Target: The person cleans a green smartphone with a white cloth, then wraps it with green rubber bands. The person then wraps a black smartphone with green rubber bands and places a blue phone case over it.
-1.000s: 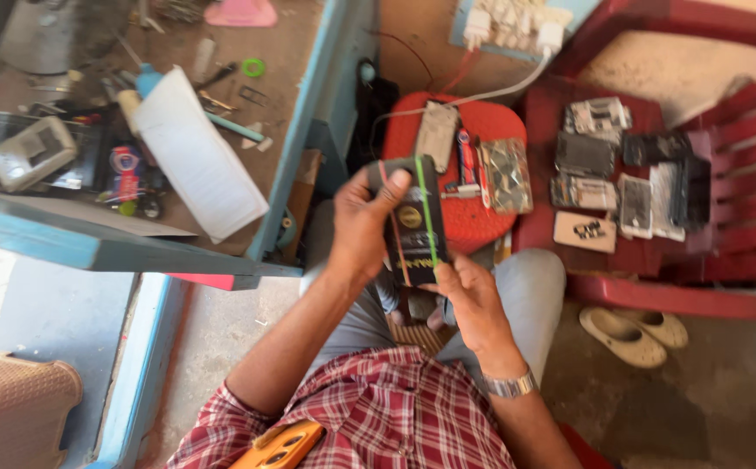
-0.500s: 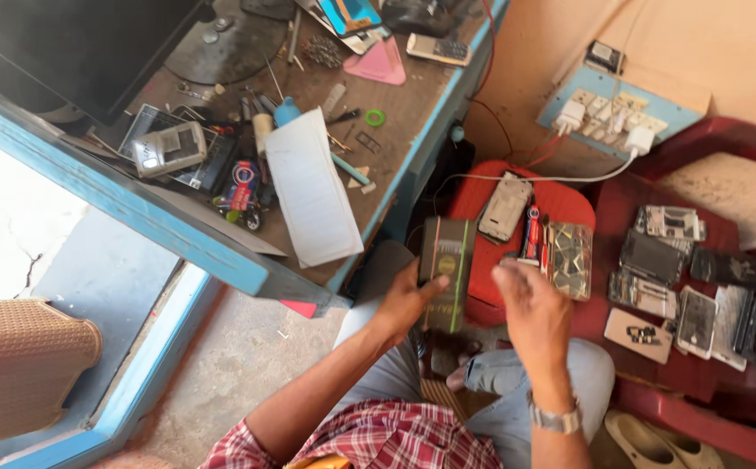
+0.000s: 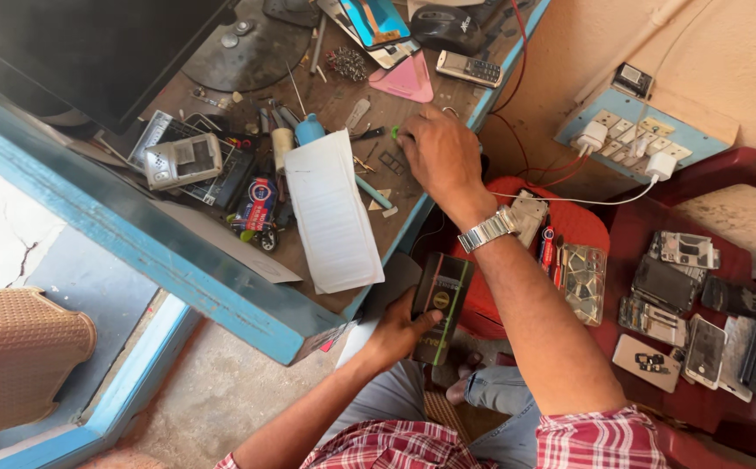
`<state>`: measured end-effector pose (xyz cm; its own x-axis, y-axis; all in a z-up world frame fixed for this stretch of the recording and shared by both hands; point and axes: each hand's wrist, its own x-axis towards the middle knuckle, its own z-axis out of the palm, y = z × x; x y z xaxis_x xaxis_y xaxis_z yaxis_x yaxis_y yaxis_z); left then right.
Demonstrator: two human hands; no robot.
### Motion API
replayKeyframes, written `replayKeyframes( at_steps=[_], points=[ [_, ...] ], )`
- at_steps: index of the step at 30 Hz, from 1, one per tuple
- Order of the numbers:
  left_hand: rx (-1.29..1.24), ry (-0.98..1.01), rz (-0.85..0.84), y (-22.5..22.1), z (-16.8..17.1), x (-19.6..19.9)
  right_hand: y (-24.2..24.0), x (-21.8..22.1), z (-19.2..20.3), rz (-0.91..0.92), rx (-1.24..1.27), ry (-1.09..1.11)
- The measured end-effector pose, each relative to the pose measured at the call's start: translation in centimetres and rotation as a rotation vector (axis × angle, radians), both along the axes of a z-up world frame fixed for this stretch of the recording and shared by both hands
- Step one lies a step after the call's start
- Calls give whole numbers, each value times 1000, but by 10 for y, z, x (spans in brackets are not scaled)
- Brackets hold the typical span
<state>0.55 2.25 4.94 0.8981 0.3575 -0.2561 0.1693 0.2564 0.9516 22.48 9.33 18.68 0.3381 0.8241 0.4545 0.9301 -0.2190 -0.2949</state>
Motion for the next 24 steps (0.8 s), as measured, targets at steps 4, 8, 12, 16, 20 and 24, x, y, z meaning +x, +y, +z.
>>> replayKeyframes(
  at_steps=[4, 8, 12, 16, 20, 24],
  points=[
    [200, -68, 28, 9, 11, 3, -17, 10, -6, 37, 221, 273],
    [262, -126, 31, 14, 26, 8, -98, 5, -6, -106, 263, 1394],
    [308, -219, -11, 10, 38, 21, -183, -17, -24, -212, 440, 1728],
    [324, -166, 39, -8, 49, 41, -232, -50, -51, -348, 514, 1621],
    [507, -238, 44, -30, 60, 55, -253, -79, -72, -488, 573, 1585],
    [492, -185, 34, -45, 59, 62, -268, -87, -81, -531, 565, 1570]
  ],
)
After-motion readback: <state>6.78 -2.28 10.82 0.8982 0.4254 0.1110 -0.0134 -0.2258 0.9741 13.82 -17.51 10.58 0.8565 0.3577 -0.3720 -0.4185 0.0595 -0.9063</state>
